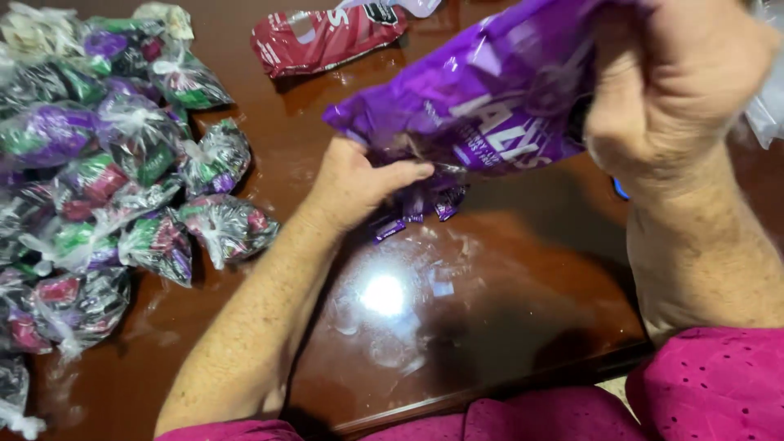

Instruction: Packaging candies from large bags into smaller plastic bags and tying them shut

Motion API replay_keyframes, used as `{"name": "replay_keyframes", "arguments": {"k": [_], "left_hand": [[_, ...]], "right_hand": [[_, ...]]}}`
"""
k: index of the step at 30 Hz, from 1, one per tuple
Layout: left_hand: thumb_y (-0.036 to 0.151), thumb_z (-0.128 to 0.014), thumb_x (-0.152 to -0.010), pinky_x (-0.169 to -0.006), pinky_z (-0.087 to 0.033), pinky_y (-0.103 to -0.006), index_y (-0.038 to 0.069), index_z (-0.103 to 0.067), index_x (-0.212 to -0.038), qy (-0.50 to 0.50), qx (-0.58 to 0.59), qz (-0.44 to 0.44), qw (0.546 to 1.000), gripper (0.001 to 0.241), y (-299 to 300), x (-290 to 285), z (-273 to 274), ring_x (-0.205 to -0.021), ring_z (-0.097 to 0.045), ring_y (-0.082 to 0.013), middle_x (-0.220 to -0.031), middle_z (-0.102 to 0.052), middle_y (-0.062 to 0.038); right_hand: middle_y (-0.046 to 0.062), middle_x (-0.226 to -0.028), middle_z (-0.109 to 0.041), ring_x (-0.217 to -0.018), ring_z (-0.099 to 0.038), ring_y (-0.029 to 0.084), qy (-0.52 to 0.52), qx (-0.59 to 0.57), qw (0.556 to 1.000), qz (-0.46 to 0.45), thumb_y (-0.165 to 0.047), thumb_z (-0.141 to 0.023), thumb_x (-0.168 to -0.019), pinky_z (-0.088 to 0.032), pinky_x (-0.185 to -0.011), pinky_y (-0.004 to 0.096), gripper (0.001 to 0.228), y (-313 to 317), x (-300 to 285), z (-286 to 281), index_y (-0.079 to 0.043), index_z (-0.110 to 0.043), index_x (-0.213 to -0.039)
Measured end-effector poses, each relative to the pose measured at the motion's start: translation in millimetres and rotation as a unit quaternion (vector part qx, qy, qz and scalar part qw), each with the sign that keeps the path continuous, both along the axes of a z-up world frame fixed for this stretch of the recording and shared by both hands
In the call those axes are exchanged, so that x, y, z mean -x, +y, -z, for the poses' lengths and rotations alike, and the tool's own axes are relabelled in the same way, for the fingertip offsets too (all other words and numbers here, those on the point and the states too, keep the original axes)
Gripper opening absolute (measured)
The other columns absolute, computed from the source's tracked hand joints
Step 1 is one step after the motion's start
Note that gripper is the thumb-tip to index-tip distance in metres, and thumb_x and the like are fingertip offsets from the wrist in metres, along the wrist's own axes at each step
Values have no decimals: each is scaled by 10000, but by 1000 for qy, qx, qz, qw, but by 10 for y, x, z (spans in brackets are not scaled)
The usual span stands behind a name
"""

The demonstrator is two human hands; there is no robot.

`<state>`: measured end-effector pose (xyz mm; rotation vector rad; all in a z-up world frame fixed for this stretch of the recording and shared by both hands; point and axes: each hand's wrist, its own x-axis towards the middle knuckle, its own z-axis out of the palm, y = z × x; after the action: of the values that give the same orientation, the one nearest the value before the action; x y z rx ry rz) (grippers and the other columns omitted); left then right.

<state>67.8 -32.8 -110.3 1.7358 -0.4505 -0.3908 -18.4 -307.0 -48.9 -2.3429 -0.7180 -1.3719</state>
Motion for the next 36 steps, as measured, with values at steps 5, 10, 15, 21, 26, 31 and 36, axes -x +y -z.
{"name": "replay_keyframes", "arguments": {"k": [5,10,15,21,26,31,36], "left_hand": [[252,-803,-851,-1111,-535,-385,137,-644,-1285,-167,94,-12,981,477,-74,-29,298,-1184,-711,-221,-1227,-738,-49],[307,-904,-686,-980,-590,-295,106,-746,-1088,-78,31,-42,996,476,-108,1,152,-988,-744,-122,-1055,-800,-21],[495,-918,-560,-1182,-315,-530,154,-594,-1328,-109,-198,23,974,900,-59,-73,51,-1365,-523,-287,-1391,-641,-72],[665,-930,-563,-1178,-192,-677,101,-434,-1474,-316,-306,69,895,1180,-46,-230,620,-1481,-332,-446,-1523,-494,-146],[754,-840,-523,-1135,-215,-740,99,-408,-1492,-352,-259,41,899,1247,-64,-216,603,-1460,-345,-497,-1516,-489,-180],[549,-927,-500,-1167,-151,-694,184,-545,-1291,-260,-202,35,944,951,-97,-80,358,-1435,-414,-328,-1493,-523,-51],[618,-946,-425,-1250,-99,-610,187,-512,-1405,-231,-250,58,938,1155,-78,-52,354,-1498,-331,-284,-1514,-470,-85]], "right_hand": [[192,-1099,-623,-948,-614,297,265,-17,963,-35,-348,-879,-937,-501,-810,416,716,309,109,-357,124,-507,-1327],[191,-1005,-716,-852,-671,334,144,66,985,-63,115,-544,-833,-505,-752,427,283,351,38,-248,82,-667,-1086],[226,-1113,-744,-986,-703,392,115,68,991,-11,45,-709,-1048,-519,-878,458,162,109,130,-210,93,-747,-1199],[164,-921,-669,-756,-626,310,94,78,992,-3,-20,-590,-941,-469,-662,431,179,132,14,-191,68,-671,-1074],[82,-813,-637,-677,-575,267,216,32,976,15,-60,-513,-656,-457,-635,392,357,232,-67,-272,-41,-629,-993],[46,-763,-623,-589,-553,200,136,-18,990,-42,90,-545,-792,-447,-565,333,225,288,-5,-336,-27,-641,-960],[40,-715,-643,-602,-641,258,162,-15,986,-25,-90,-576,-780,-532,-575,352,188,223,-108,-180,-117,-664,-945]]}}
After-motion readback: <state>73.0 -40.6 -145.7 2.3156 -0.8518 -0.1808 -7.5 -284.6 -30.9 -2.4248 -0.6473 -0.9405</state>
